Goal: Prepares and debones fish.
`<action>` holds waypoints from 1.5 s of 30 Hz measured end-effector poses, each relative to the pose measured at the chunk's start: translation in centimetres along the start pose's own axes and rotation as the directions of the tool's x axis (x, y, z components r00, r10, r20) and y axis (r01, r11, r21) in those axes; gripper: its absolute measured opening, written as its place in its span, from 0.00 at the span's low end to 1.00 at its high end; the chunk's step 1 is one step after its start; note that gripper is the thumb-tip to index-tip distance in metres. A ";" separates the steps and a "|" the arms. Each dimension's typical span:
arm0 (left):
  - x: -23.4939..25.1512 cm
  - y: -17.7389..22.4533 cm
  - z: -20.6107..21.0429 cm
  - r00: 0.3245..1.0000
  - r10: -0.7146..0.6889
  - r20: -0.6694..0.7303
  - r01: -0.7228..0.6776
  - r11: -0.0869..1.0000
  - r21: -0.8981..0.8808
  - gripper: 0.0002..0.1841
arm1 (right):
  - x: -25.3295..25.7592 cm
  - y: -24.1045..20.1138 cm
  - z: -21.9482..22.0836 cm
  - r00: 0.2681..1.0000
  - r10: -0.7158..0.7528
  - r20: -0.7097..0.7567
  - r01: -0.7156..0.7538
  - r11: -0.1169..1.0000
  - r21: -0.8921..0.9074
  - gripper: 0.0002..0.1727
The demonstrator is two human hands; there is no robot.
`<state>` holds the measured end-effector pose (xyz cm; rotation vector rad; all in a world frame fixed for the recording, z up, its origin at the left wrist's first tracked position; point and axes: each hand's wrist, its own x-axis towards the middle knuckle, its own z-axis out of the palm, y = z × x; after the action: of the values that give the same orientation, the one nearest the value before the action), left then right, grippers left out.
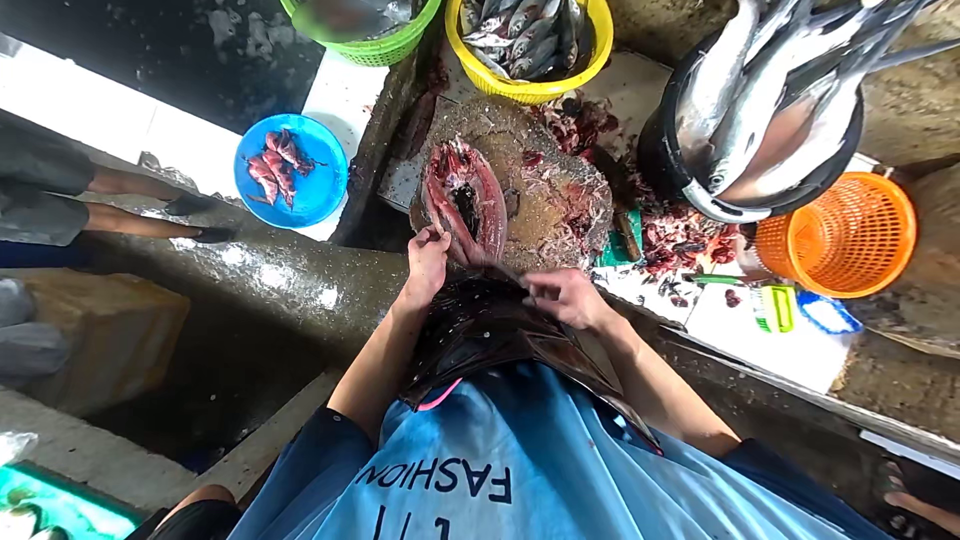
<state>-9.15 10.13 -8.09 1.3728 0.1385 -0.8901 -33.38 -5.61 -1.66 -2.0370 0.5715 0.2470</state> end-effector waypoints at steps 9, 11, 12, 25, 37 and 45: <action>-2.7 -1.9 -1.1 0.968 0.094 0.233 -0.131 0.980 0.147 0.13 | -0.9 0.6 0.8 0.994 -0.091 -0.059 0.098 0.987 0.130 0.20; -3.1 -1.7 -1.3 0.963 0.104 0.247 -0.142 0.980 0.141 0.13 | 0.0 0.2 1.0 0.995 -0.101 -0.006 0.101 0.990 0.102 0.20; -3.9 -1.4 -1.6 0.954 0.111 0.278 -0.166 0.969 0.181 0.13 | 0.6 0.0 1.3 0.995 -0.095 0.016 0.093 0.992 0.085 0.21; -2.7 -2.8 -0.6 0.984 0.116 0.136 -0.133 0.983 0.126 0.09 | 1.5 -1.2 1.8 0.992 -0.009 0.127 0.030 0.985 -0.169 0.17; -2.0 -1.9 0.0 0.999 0.036 -0.015 -0.034 0.997 0.065 0.08 | 0.0 -0.2 0.7 0.983 0.036 0.181 -0.001 0.982 -0.190 0.18; -2.6 -1.5 0.5 0.999 0.048 -0.013 -0.048 0.999 0.008 0.05 | 1.4 -0.5 0.9 0.995 -0.092 0.033 0.095 0.991 -0.092 0.22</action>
<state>-12.03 11.00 -7.61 1.3840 0.1113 -0.8423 -31.89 -5.01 -2.25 -2.1410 0.4524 0.2506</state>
